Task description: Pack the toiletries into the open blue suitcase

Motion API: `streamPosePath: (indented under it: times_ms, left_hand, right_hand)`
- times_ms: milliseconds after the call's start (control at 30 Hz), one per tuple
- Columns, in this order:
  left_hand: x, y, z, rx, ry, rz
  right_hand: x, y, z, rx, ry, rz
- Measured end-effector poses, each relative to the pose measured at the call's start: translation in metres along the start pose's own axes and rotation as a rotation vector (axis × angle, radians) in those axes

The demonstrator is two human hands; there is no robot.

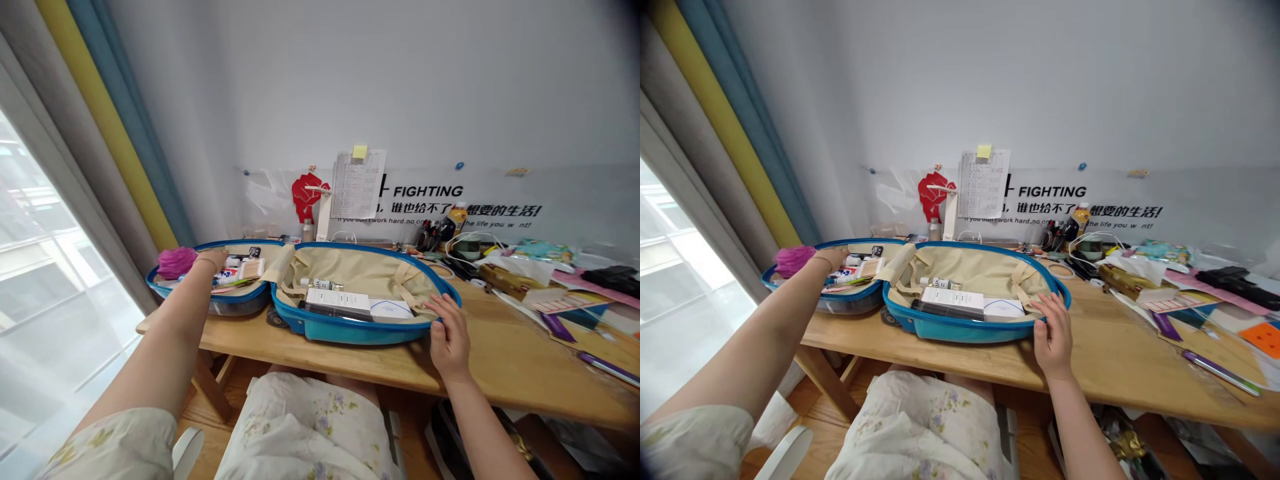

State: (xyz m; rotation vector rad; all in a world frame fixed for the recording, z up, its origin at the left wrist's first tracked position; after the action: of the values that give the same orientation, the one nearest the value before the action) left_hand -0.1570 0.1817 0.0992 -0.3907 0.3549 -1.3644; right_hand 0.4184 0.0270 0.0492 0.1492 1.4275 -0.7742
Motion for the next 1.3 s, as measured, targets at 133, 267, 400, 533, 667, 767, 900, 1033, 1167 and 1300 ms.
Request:
streamPosePath:
  times_ms: [133,267,400,533,667,767,900,1033,1167,1300]
  left_hand:
    - [0.009,-0.001,0.017,0.001,0.090,0.025]
    - [0.015,0.017,0.074,0.140,0.321,0.079]
    - [0.025,0.089,0.150,0.266,0.500,-0.210]
    - [0.041,0.190,0.181,0.206,0.428,-0.615]
    - [0.044,0.258,0.162,0.128,0.232,-0.789]
    - [0.037,0.274,0.142,0.103,0.113,-0.792]
    - [0.027,0.273,0.127,0.103,0.060,-0.765]
    - [0.021,0.270,0.119,0.109,0.004,-0.722]
    - [0.018,0.272,0.114,0.128,-0.037,-0.705]
    - [0.015,0.274,0.108,0.161,-0.070,-0.710]
  right_hand:
    - [0.000,0.001,0.000,0.002,-0.001,-0.004]
    - [0.000,-0.001,0.000,-0.009,-0.005,0.031]
    - [0.000,-0.003,0.000,-0.006,-0.002,0.045]
    - [0.000,-0.003,0.000,-0.007,0.003,0.026]
    - [0.000,-0.003,0.000,0.001,-0.008,0.012]
    - [0.000,-0.003,0.000,-0.001,-0.012,0.029]
    - [0.001,-0.002,0.000,-0.003,-0.012,0.030]
    - [0.001,-0.003,0.000,-0.005,-0.008,0.023]
    - [0.000,-0.004,0.000,0.000,-0.013,0.035]
    - [0.000,-0.003,0.000,0.002,-0.013,0.019]
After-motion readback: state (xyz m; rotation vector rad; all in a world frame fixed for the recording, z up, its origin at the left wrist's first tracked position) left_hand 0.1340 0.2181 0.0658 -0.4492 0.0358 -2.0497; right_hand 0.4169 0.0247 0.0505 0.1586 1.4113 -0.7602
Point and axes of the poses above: each hand's wrist, its own x-axis away from the middle knuckle, its own z-axis out of the back of the hand, y = z × x, the point moved 6 cm from there along -x, towards the middle knuckle, and after that the axes turned 11 degrees about -x, right-handed, at the moved point
